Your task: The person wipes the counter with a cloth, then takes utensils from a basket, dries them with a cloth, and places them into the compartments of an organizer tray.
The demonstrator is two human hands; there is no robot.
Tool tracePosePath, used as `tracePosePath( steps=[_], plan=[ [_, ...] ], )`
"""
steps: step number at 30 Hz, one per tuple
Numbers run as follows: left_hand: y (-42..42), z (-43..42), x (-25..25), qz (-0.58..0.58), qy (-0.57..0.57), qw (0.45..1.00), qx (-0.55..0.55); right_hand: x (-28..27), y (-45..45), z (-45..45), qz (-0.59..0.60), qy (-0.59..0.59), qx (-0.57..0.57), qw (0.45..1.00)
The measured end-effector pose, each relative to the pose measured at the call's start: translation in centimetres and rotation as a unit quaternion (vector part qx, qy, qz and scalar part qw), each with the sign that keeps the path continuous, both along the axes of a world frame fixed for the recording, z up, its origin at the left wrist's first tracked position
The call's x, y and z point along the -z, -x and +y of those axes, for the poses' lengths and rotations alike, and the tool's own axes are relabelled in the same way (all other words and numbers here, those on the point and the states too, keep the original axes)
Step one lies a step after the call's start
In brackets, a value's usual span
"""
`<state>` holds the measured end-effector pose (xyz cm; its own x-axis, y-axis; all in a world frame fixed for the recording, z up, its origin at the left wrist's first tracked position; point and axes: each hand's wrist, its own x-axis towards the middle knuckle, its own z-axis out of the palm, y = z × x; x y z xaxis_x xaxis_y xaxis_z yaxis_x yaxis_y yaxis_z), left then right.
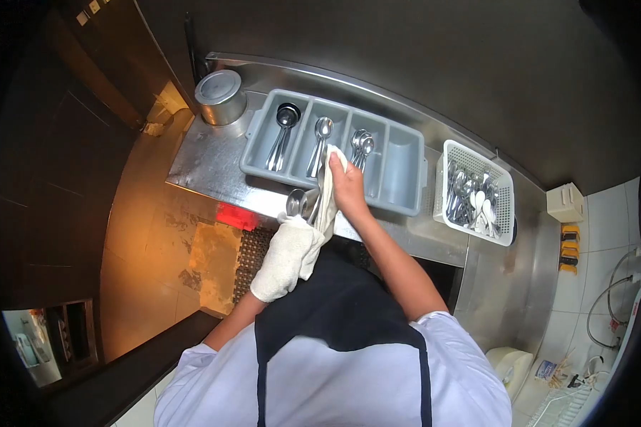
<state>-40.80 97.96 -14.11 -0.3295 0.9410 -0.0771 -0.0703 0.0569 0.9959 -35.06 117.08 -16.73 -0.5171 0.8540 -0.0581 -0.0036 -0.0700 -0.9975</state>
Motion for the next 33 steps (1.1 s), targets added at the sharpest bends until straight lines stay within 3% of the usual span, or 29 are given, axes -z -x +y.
tracePosePath(
  steps=[2,3,5,7,9,12,14,15,17,18,19,21,22,24,25,27,29,31,33],
  plan=[
    [0.8,0.3,-0.8,0.075,0.034,0.996,0.035,-0.2,0.5,-1.6,-0.007,0.041,0.049,0.998],
    [1.2,0.4,-1.2,0.115,0.061,0.99,0.061,0.3,0.6,-2.4,-0.004,0.121,0.042,0.992],
    [0.9,0.8,-0.9,0.058,0.148,0.987,-0.021,0.4,-0.2,-5.2,0.039,0.279,-0.05,0.958],
    [0.8,1.0,0.3,-0.001,0.166,0.982,-0.085,2.0,-1.0,-7.1,0.001,0.258,-0.133,0.957],
    [1.0,1.1,3.9,-0.061,0.116,0.983,-0.13,1.8,-1.2,-7.2,-0.021,0.237,-0.193,0.952],
    [2.2,0.3,4.6,-0.015,0.017,0.996,-0.082,2.1,0.1,-4.8,-0.055,0.253,-0.195,0.946],
    [1.6,-0.4,-1.3,-0.276,-0.026,0.96,-0.039,2.5,1.5,-2.0,-0.052,0.269,-0.149,0.95],
    [1.6,-0.3,-0.5,-0.294,0.017,0.954,-0.046,3.2,2.0,-0.2,0.0,0.305,-0.157,0.939],
    [1.5,-0.4,0.9,-0.341,-0.014,0.94,-0.005,2.5,2.7,1.4,0.122,0.402,-0.162,0.893],
    [1.6,-0.5,1.4,-0.364,-0.03,0.931,0.014,2.4,2.3,1.3,0.126,0.405,-0.182,0.887],
    [1.7,-0.5,1.7,-0.454,-0.045,0.888,0.053,1.7,1.8,0.9,0.129,0.407,-0.201,0.882],
    [2.3,-0.4,3.0,-0.38,-0.016,0.923,0.065,1.6,0.8,-0.3,0.088,0.37,-0.239,0.893],
    [2.2,-0.3,2.9,-0.365,0.01,0.93,0.048,4.0,0.2,-0.5,0.066,0.308,-0.292,0.903],
    [1.3,0.0,1.5,-0.356,0.075,0.932,-0.007,1.3,-0.1,-3.3,-0.028,0.133,-0.339,0.931],
    [0.8,0.1,0.8,-0.359,0.115,0.925,-0.045,1.8,0.1,-3.8,-0.023,0.092,-0.313,0.945],
    [0.5,0.2,0.7,-0.277,0.075,0.957,-0.054,2.1,0.4,-2.2,-0.052,0.062,-0.236,0.968],
    [1.1,-0.2,0.0,-0.232,0.031,0.972,0.021,1.3,0.4,-0.5,-0.062,0.02,-0.12,0.991],
    [1.5,0.1,-0.1,-0.218,0.038,0.975,0.019,2.0,0.2,0.0,0.001,0.088,-0.022,0.996],
    [1.1,0.7,0.5,-0.251,0.07,0.965,-0.015,3.1,-0.3,-1.1,0.022,0.183,0.003,0.983]
  ],
)
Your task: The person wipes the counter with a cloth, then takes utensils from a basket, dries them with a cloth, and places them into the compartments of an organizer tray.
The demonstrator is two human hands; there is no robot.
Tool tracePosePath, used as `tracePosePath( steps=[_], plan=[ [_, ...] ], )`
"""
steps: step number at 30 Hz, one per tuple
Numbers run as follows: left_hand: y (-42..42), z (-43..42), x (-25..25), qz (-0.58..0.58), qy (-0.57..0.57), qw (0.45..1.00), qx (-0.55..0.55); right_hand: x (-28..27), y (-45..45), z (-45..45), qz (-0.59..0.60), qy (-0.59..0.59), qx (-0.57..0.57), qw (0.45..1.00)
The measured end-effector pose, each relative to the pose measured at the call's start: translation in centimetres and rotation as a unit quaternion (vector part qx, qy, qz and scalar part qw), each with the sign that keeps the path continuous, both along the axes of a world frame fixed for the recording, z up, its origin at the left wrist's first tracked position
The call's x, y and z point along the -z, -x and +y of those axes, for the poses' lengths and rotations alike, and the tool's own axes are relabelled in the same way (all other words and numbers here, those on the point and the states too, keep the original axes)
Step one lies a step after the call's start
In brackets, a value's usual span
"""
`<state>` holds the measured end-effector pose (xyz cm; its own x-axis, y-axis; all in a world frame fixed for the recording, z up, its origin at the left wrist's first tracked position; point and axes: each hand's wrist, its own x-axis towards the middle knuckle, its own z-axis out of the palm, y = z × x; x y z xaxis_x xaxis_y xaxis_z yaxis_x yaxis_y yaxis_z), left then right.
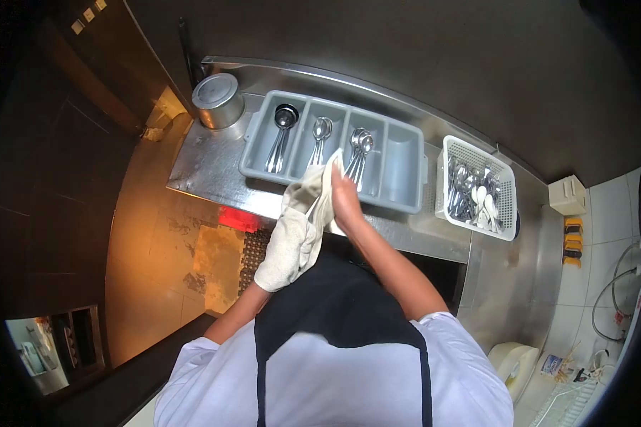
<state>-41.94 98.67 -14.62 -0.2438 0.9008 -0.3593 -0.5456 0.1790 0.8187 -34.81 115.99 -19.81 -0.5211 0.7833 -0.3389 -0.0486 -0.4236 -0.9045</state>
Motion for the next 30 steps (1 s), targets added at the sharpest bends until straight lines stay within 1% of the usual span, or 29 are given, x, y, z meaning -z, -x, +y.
tracePosePath(
  steps=[1,2,3,4,5,7,8,9,10,11,12,13,14,15,17,18,19,20,21,22,23,24,25,26,27,28,29,30],
  plan=[
    [-0.1,0.1,1.0,0.023,-0.014,1.0,-0.013,0.1,-0.4,-1.4,-0.015,0.039,-0.009,0.999],
    [-0.1,0.0,2.1,0.046,-0.028,0.998,-0.026,1.9,-0.5,-2.9,0.006,0.091,-0.01,0.996],
    [-0.1,0.1,2.6,0.068,-0.041,0.996,-0.04,1.5,-1.4,-4.5,-0.016,0.053,-0.083,0.995],
    [-1.9,1.4,0.8,-0.008,-0.024,0.987,-0.16,0.4,-2.1,-5.3,0.012,0.075,-0.106,0.992],
    [-1.5,1.2,2.0,0.039,-0.011,0.994,-0.102,-0.7,-2.5,-5.9,0.041,0.097,-0.126,0.986],
    [0.0,1.0,6.8,0.132,0.01,0.991,0.02,-2.0,-3.8,-4.5,0.003,0.1,-0.146,0.984],
    [0.1,1.7,7.1,0.338,-0.048,0.94,0.031,-2.1,-4.0,-3.9,-0.002,0.111,-0.126,0.986],
    [0.0,1.6,7.3,0.237,-0.024,0.97,0.049,-0.8,-4.1,-2.6,-0.018,0.103,-0.1,0.989],
    [-0.3,1.5,4.4,0.134,0.001,0.989,0.07,-1.2,-4.3,-1.1,0.009,0.139,-0.098,0.985],
    [-0.9,2.1,1.4,0.167,0.013,0.984,0.065,-1.7,-4.4,0.6,0.038,0.171,-0.092,0.98],
    [-1.5,2.7,-1.6,0.201,0.026,0.978,0.06,-1.2,-4.4,2.2,0.059,0.162,-0.079,0.982],
    [-1.4,2.9,0.1,0.053,0.056,0.994,0.078,-0.8,-4.7,3.6,0.078,0.152,-0.064,0.983],
    [-2.0,3.4,-1.0,0.112,0.044,0.992,0.043,-1.1,-4.9,4.3,0.094,0.143,-0.049,0.984],
    [-2.5,3.8,-1.9,0.168,0.031,0.985,0.007,-1.4,-5.5,4.7,0.081,0.138,-0.05,0.986],
    [0.2,3.6,0.3,0.031,0.027,0.998,0.038,-0.4,-6.9,4.4,0.066,0.089,-0.072,0.991],
    [0.5,3.7,0.5,-0.002,-0.001,1.0,-0.003,-1.0,-7.9,3.6,0.025,0.043,-0.103,0.993],
    [0.5,3.7,0.7,-0.037,-0.027,0.998,-0.048,-0.3,-8.8,2.5,-0.033,0.019,-0.096,0.995],
    [0.4,3.8,0.8,-0.074,-0.054,0.991,-0.097,0.7,-10.1,1.4,-0.07,-0.057,-0.115,0.989],
    [0.5,3.4,0.1,-0.112,-0.064,0.984,-0.121,1.5,-11.4,0.6,-0.107,-0.133,-0.137,0.976],
    [0.7,3.0,-0.6,-0.149,-0.074,0.975,-0.145,0.0,-12.8,0.1,-0.225,-0.193,-0.174,0.939],
    [1.7,2.2,-0.3,-0.124,-0.096,0.977,-0.146,-1.7,-14.4,-0.4,-0.336,-0.249,-0.209,0.884],
    [2.6,1.3,0.0,-0.099,-0.117,0.977,-0.147,-0.7,-16.1,-0.7,-0.308,-0.259,-0.188,0.896],
    [3.4,0.8,1.5,-0.008,-0.163,0.975,-0.15,-0.8,-17.8,-0.5,-0.291,-0.249,-0.171,0.908],
    [2.1,1.2,-0.7,0.138,-0.127,0.972,-0.138,-0.9,-19.5,-0.1,-0.272,-0.24,-0.153,0.919],
    [0.3,1.8,-5.9,0.282,-0.089,0.947,-0.124,-1.0,-21.1,0.7,-0.252,-0.232,-0.135,0.93],
    [-1.5,2.4,-11.1,0.42,-0.047,0.9,-0.108,-0.3,-22.7,1.9,-0.218,-0.214,-0.09,0.948],
    [-2.8,3.1,-13.7,0.549,-0.003,0.831,-0.089,-2.0,-24.0,3.3,-0.234,-0.213,-0.063,0.947],
    [-3.1,2.6,-12.3,0.481,-0.009,0.855,-0.194,-1.0,-25.8,5.4,-0.232,-0.268,-0.027,0.935]
  ],
)
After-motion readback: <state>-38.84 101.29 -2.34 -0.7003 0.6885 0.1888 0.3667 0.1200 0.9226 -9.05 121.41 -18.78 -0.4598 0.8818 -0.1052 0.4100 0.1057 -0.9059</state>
